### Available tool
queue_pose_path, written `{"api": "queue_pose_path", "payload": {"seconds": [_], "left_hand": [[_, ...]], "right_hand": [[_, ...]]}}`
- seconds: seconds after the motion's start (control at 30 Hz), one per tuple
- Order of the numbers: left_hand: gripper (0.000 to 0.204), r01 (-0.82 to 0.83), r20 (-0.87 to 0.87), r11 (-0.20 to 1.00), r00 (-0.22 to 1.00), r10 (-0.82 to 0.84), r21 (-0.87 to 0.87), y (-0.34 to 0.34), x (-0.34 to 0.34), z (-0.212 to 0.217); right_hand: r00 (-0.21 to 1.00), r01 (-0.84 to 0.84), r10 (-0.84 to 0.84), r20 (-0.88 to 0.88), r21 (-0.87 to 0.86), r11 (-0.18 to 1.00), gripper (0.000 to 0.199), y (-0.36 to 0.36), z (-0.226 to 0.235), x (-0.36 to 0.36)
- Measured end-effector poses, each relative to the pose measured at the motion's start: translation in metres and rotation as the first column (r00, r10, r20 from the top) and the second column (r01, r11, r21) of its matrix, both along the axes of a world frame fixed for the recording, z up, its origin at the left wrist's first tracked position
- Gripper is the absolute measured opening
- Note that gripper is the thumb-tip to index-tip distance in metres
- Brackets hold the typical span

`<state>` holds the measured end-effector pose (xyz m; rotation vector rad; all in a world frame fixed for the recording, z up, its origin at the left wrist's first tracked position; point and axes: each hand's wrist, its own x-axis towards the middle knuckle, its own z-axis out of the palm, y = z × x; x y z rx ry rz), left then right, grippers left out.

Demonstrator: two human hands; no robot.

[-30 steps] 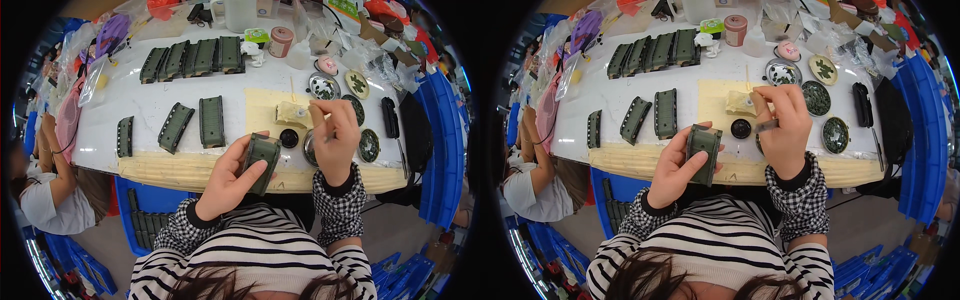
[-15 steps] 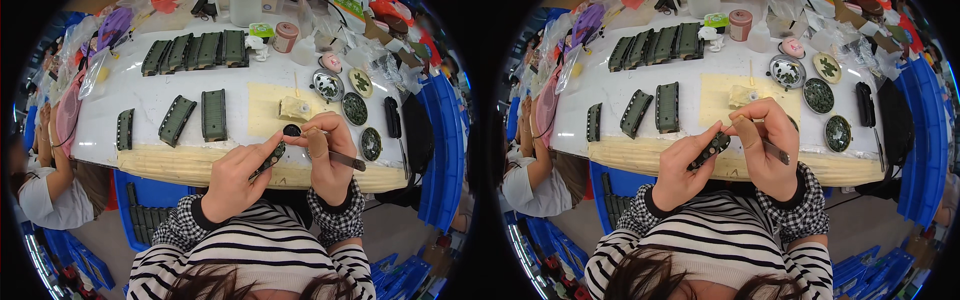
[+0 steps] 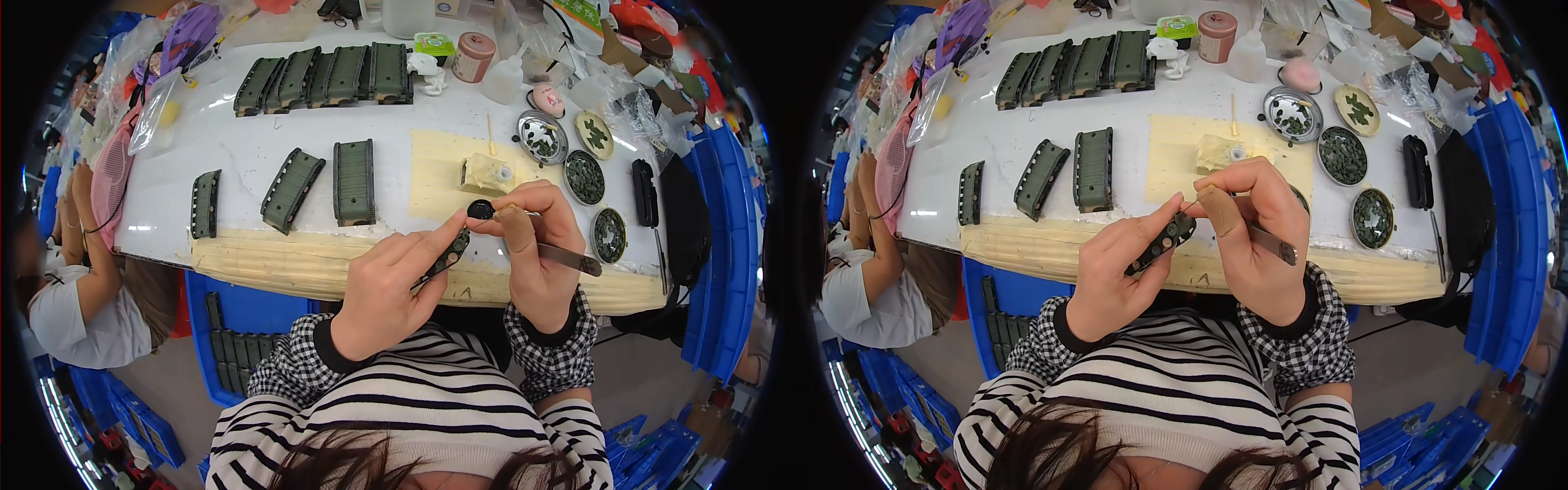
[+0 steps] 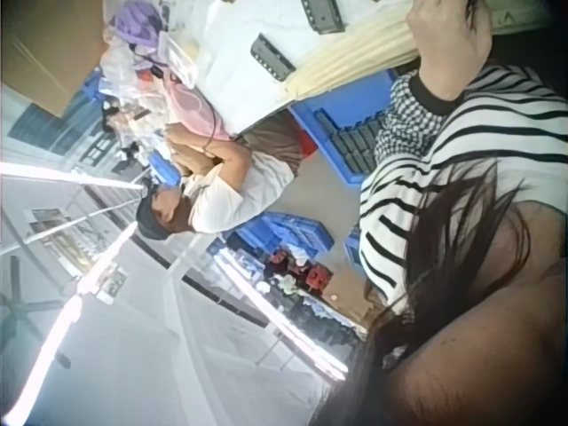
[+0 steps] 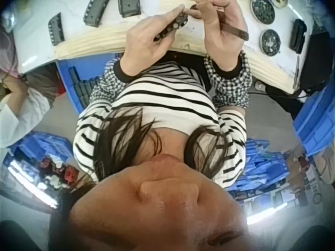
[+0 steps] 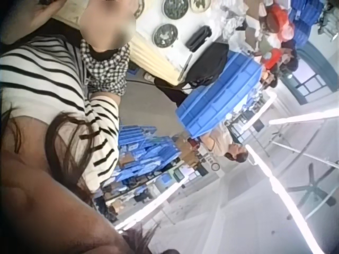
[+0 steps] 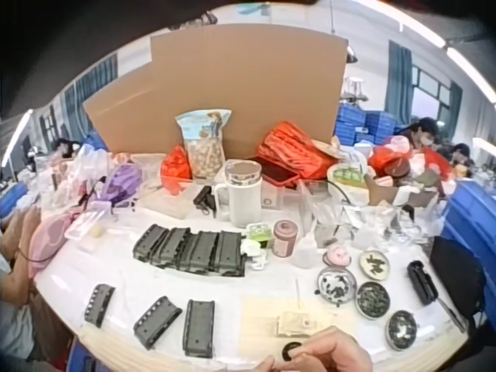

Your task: Manually assembling and applying details to plastic toy tank models at a factory workbench.

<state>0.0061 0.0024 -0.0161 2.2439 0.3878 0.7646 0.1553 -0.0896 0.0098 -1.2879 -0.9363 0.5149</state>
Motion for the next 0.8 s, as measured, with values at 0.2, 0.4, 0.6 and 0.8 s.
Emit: {"api": "queue_pose_path", "payload": {"seconds": [0.2, 0.4, 0.6, 0.8], "left_hand": [[0.053, 0.049, -0.022, 0.989, 0.998, -0.052, -0.138, 0.002, -0.003, 0.005], [0.041, 0.239, 0.233, 0.409, 0.970, -0.067, -0.881, 0.000, -0.004, -0.001], [0.039, 0.317, 0.317, -0.008, 0.949, 0.010, -0.949, 0.000, -0.004, 0.000], [0.047, 0.328, 0.334, -0.254, 0.942, 0.021, -0.910, 0.002, -0.004, -0.004]], "right_hand": [[0.976, 0.202, -0.208, 0.071, 0.080, 0.976, 0.011, 0.003, 0.003, 0.017], [0.697, 0.405, -0.317, 0.644, 0.011, 0.914, 0.010, 0.013, -0.007, 0.039], [0.698, 0.380, -0.274, 0.662, -0.017, 0.925, 0.012, 0.008, -0.012, 0.038], [0.701, 0.104, -0.073, 0.709, 0.000, 0.995, 0.037, -0.027, 0.019, 0.037]]}}
